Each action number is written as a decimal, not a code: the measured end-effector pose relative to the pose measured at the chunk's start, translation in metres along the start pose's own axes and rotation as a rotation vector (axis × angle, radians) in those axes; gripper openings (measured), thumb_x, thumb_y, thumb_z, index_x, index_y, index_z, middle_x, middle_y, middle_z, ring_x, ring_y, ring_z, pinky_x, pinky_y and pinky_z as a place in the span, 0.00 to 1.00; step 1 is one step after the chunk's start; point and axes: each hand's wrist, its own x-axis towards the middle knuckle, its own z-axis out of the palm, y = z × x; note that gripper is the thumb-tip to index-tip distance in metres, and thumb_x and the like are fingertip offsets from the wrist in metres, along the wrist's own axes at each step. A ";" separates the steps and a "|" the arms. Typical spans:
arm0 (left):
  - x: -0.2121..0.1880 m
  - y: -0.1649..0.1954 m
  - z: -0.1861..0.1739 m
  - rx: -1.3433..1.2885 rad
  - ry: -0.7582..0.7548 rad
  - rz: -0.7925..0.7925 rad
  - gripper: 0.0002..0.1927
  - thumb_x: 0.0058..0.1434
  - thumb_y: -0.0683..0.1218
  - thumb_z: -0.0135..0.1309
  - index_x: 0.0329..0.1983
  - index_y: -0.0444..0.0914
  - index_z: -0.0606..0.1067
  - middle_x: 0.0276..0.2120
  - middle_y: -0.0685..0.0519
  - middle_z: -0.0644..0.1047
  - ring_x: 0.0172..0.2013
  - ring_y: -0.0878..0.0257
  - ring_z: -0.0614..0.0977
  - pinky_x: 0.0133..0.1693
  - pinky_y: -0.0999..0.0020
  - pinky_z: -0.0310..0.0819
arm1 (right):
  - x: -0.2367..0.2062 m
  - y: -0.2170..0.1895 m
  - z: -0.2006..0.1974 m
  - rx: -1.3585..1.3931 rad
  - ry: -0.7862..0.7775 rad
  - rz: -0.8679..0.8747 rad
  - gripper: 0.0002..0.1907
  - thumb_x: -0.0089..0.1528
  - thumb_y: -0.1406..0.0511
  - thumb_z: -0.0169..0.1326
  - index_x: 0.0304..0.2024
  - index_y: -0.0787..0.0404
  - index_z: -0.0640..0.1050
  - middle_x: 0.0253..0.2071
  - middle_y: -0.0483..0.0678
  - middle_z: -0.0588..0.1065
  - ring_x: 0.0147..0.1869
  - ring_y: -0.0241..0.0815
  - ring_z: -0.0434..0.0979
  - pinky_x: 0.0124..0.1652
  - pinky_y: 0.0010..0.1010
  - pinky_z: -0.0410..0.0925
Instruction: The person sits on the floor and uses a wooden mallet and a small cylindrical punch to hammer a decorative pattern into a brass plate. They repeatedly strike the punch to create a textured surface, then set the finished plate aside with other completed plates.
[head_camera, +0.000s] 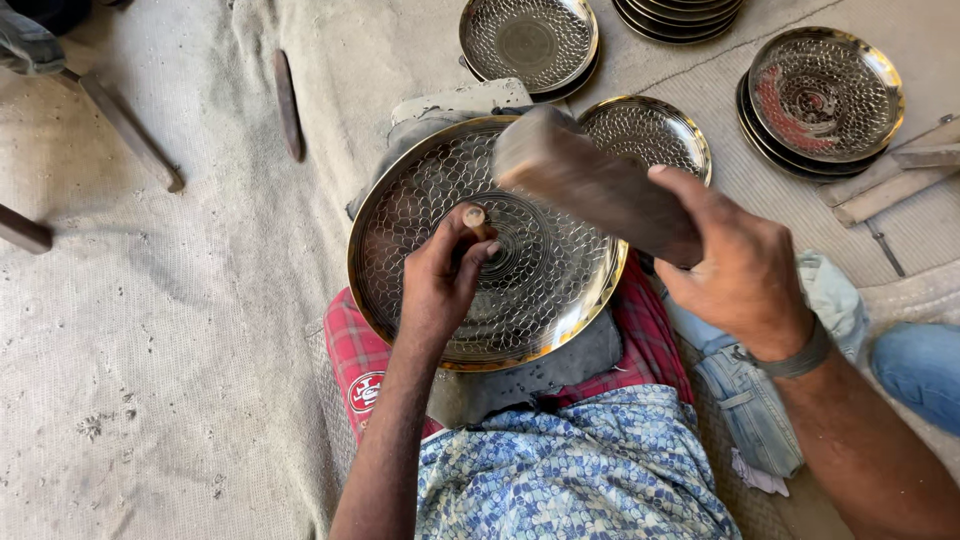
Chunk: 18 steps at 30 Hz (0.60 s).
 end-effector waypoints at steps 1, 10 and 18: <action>0.000 0.000 0.000 0.003 0.003 0.003 0.23 0.66 0.37 0.58 0.64 0.37 0.70 0.46 0.49 0.84 0.50 0.61 0.87 0.51 0.66 0.85 | 0.002 0.002 -0.001 0.135 0.049 -0.020 0.37 0.58 0.69 0.65 0.68 0.55 0.66 0.51 0.56 0.79 0.52 0.52 0.84 0.49 0.43 0.77; -0.008 -0.017 0.006 0.092 -0.010 0.058 0.13 0.67 0.39 0.58 0.54 0.36 0.74 0.44 0.47 0.83 0.48 0.59 0.87 0.47 0.65 0.86 | 0.023 0.011 -0.002 0.037 -0.238 -0.012 0.39 0.55 0.67 0.67 0.67 0.58 0.66 0.43 0.50 0.80 0.34 0.43 0.83 0.39 0.35 0.79; -0.009 -0.019 0.005 0.117 -0.011 0.055 0.11 0.67 0.42 0.59 0.51 0.38 0.74 0.43 0.48 0.83 0.46 0.60 0.87 0.45 0.66 0.88 | 0.010 -0.024 -0.017 -0.262 -0.248 -0.021 0.40 0.49 0.69 0.69 0.63 0.55 0.70 0.42 0.53 0.80 0.38 0.51 0.83 0.40 0.42 0.76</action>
